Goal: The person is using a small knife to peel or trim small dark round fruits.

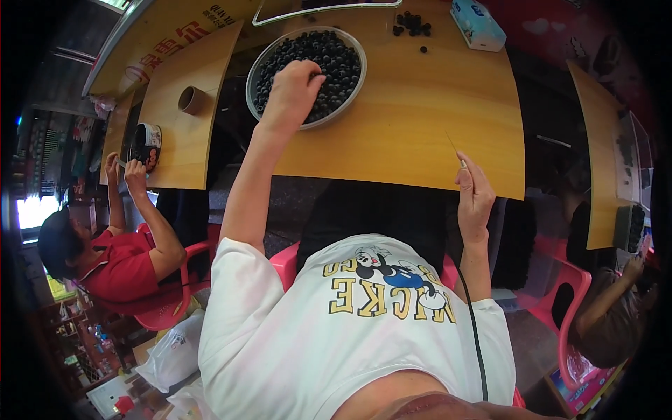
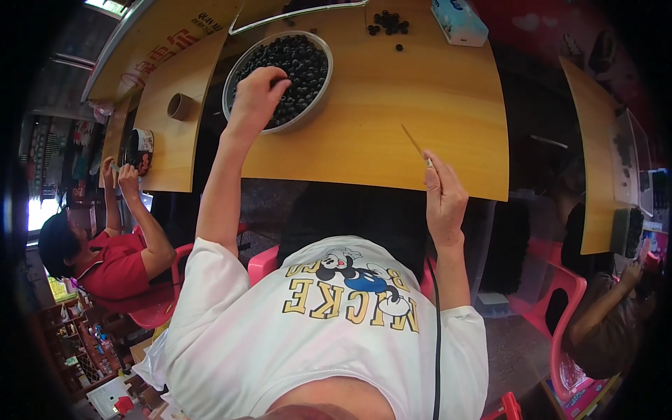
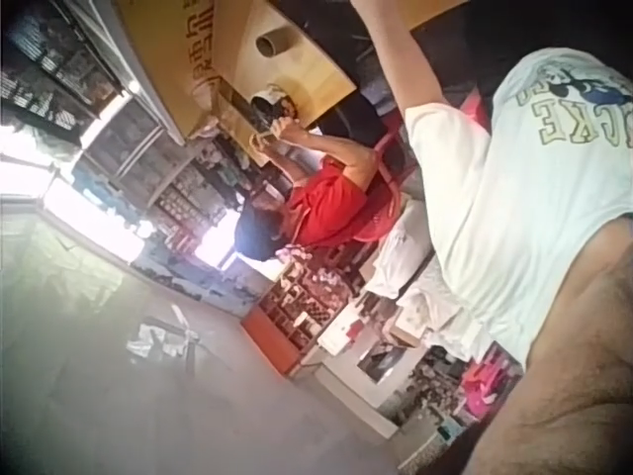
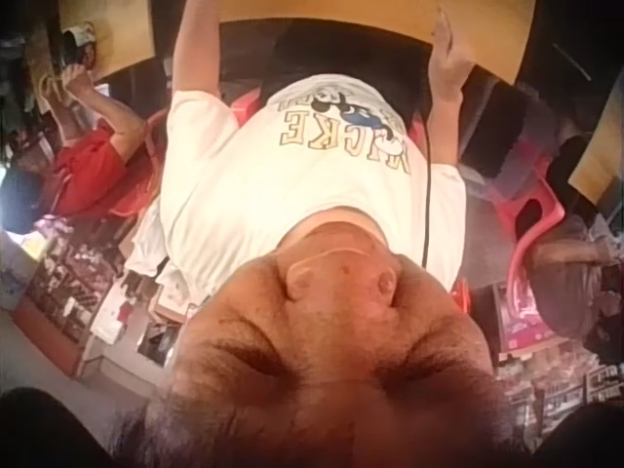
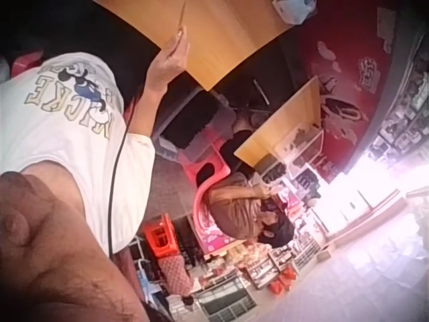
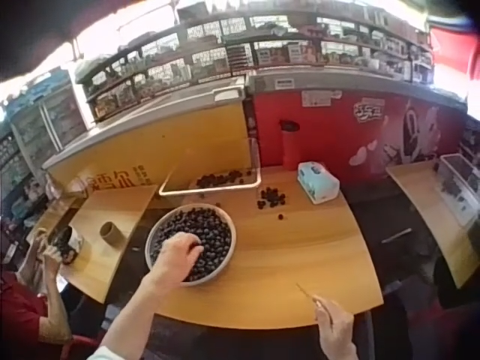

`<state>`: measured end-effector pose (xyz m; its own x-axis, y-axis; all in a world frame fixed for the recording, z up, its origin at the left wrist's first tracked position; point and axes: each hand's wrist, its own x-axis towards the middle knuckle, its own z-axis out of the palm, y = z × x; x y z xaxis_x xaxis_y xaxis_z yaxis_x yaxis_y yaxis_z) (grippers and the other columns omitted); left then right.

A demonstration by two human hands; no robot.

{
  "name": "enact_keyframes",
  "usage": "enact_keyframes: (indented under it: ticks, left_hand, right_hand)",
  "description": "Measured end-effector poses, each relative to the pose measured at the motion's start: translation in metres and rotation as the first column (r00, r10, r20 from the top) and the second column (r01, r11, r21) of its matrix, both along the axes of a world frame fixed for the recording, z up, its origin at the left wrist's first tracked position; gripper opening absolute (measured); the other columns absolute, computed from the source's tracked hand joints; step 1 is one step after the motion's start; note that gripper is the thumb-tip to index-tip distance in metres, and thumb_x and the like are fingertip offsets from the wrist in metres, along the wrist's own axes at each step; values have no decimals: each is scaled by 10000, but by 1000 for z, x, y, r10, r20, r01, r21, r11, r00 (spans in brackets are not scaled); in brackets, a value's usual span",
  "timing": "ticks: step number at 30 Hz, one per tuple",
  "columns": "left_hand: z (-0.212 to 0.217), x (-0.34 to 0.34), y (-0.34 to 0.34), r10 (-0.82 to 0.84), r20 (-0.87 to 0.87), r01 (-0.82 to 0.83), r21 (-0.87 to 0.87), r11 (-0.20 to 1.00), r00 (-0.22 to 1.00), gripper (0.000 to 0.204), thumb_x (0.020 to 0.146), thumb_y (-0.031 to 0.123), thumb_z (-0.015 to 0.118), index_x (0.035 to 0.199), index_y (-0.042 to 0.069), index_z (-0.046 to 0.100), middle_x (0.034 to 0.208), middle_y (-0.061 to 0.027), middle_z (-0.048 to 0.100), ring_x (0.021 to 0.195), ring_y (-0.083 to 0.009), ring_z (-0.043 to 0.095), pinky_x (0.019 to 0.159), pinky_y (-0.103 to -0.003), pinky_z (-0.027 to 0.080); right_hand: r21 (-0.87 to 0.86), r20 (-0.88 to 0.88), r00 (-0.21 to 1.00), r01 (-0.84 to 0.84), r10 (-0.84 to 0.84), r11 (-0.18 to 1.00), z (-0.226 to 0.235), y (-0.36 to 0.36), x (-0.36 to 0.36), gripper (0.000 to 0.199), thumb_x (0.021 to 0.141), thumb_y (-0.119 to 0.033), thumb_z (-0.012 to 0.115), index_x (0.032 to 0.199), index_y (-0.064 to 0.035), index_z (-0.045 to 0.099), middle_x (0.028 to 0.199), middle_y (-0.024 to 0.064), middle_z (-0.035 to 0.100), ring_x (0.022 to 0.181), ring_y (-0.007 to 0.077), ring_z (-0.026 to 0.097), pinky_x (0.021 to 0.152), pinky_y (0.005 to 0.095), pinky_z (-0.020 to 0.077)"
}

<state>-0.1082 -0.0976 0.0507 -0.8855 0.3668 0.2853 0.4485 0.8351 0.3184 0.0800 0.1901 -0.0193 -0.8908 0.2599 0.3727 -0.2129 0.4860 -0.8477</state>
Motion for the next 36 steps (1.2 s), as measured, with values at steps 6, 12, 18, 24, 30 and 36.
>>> enact_keyframes:
  ticks: [6,12,18,24,30,36]
  left_hand:
    - [11,55,38,-775,409,-562,823,85,481,155,944,106,545,1037,-11,586,937,-106,636,753,-129,633,664,-233,545]
    - [-37,107,86,-902,349,-775,631,24,255,168,951,131,546,1046,-3,581,911,-54,625,705,-93,588,657,-225,513]
    - [-44,122,102,-911,347,-833,554,8,222,181,931,109,577,1077,4,595,943,-70,646,802,-133,643,708,-254,555]
    - [-51,131,99,-895,315,-758,651,-39,316,192,898,53,606,1085,7,616,973,-108,663,878,-187,667,791,-310,572]
    - [-58,129,97,-925,242,-801,591,-98,292,173,906,57,587,1071,6,604,958,-115,652,824,-180,670,738,-280,578]
    - [-62,125,91,-939,175,-798,586,-143,297,157,912,64,582,1062,15,586,1018,-127,629,835,-166,649,726,-282,563]
  right_hand:
    - [-50,33,998,-54,56,997,17,0,-3,248,941,-128,558,1129,14,635,760,39,542,663,113,468,596,236,382]
    - [78,24,993,-117,115,990,50,-22,-8,389,724,57,717,1091,-63,675,819,74,582,660,161,544,583,229,440]
    - [282,-237,964,-54,125,958,43,-24,-17,342,664,47,744,985,-69,714,847,66,613,698,172,627,576,257,503]
    - [354,-307,944,0,117,935,37,-25,-15,283,655,2,776,926,-62,723,805,46,600,629,152,602,511,246,473]
    - [439,-349,929,43,126,898,35,-29,-13,252,655,-32,792,891,-72,715,787,45,598,622,167,600,501,252,470]
    - [474,-257,945,-57,200,879,44,-27,-5,327,743,-225,760,1012,-67,661,798,66,606,656,226,610,551,308,483]
